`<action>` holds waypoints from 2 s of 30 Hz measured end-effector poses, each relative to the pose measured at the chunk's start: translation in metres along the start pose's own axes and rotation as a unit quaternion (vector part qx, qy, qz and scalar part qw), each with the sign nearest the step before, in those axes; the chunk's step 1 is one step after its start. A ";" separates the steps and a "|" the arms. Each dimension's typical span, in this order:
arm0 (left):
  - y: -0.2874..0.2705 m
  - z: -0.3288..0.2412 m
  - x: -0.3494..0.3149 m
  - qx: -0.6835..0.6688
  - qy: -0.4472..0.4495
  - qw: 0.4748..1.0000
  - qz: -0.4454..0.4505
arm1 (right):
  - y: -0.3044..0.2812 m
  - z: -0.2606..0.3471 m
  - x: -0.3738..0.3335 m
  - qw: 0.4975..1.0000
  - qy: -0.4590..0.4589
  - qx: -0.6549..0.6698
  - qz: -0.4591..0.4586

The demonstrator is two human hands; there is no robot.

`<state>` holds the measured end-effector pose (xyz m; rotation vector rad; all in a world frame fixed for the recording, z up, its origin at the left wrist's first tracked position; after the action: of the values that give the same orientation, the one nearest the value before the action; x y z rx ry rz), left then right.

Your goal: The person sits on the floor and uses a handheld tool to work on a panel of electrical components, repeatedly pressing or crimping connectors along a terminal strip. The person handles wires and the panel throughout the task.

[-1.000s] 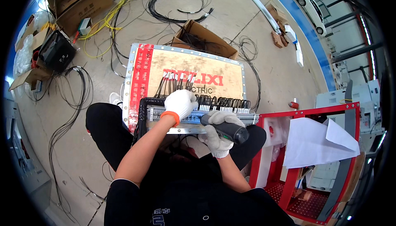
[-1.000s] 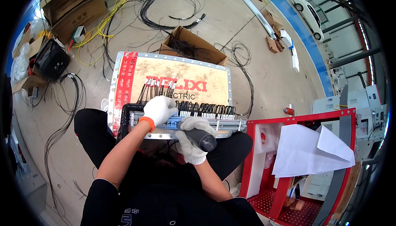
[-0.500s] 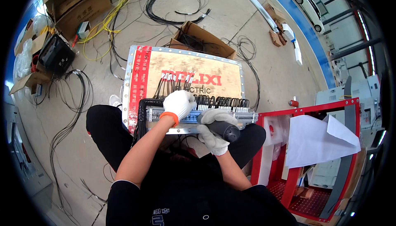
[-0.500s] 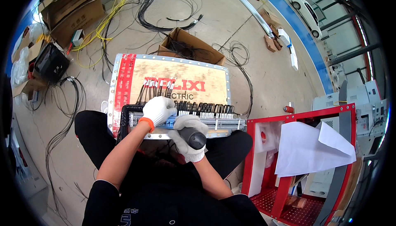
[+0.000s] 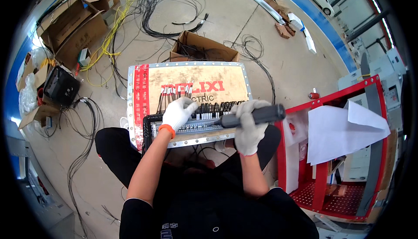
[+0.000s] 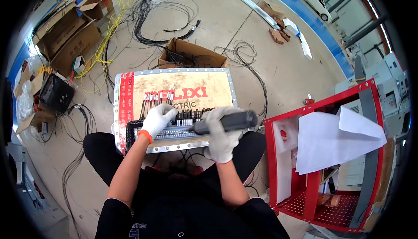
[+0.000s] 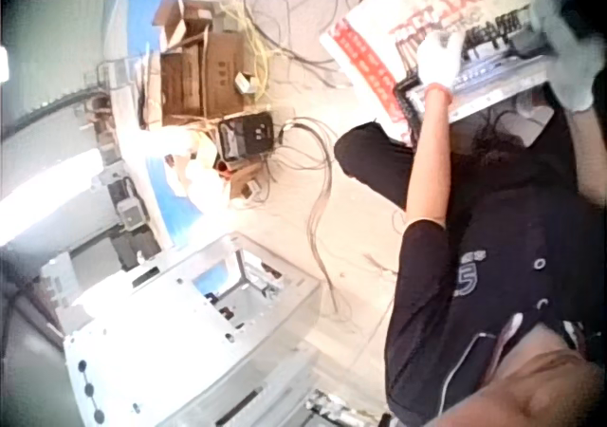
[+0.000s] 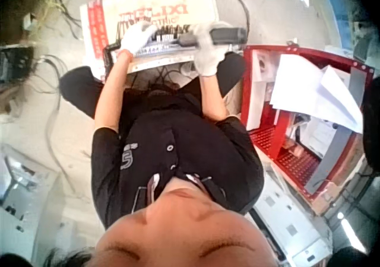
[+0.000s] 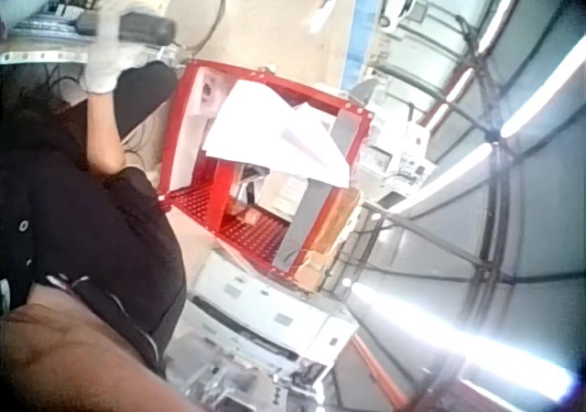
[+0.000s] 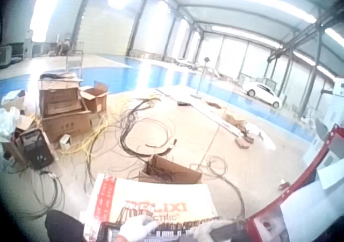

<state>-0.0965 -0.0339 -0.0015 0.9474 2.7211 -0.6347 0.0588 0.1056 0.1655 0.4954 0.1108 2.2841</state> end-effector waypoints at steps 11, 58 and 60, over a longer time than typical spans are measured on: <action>0.014 0.001 0.013 -0.022 -0.036 0.999 0.003 | -0.056 -0.131 -0.029 0.966 0.257 -0.001 -0.016; -0.101 0.008 -0.120 0.453 0.053 0.862 -0.221 | -0.053 -0.142 -0.032 0.975 0.176 -0.136 -0.023; -0.107 -0.014 -0.108 0.394 0.133 0.859 -0.297 | -0.052 -0.140 -0.032 0.976 0.177 -0.122 -0.026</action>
<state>-0.0803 -0.1622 0.0801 0.2515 3.0100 -1.9695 0.0603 0.1282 0.0144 -0.0434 0.0171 2.2733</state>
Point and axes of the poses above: each hand's wrist, its own x-axis towards the middle knuckle, its own y-axis out of the palm, z = x × y, the point moved 8 cm from there along x, towards the middle knuckle, and after that the axes turned 5 degrees about -x, right-handed, at the moved point
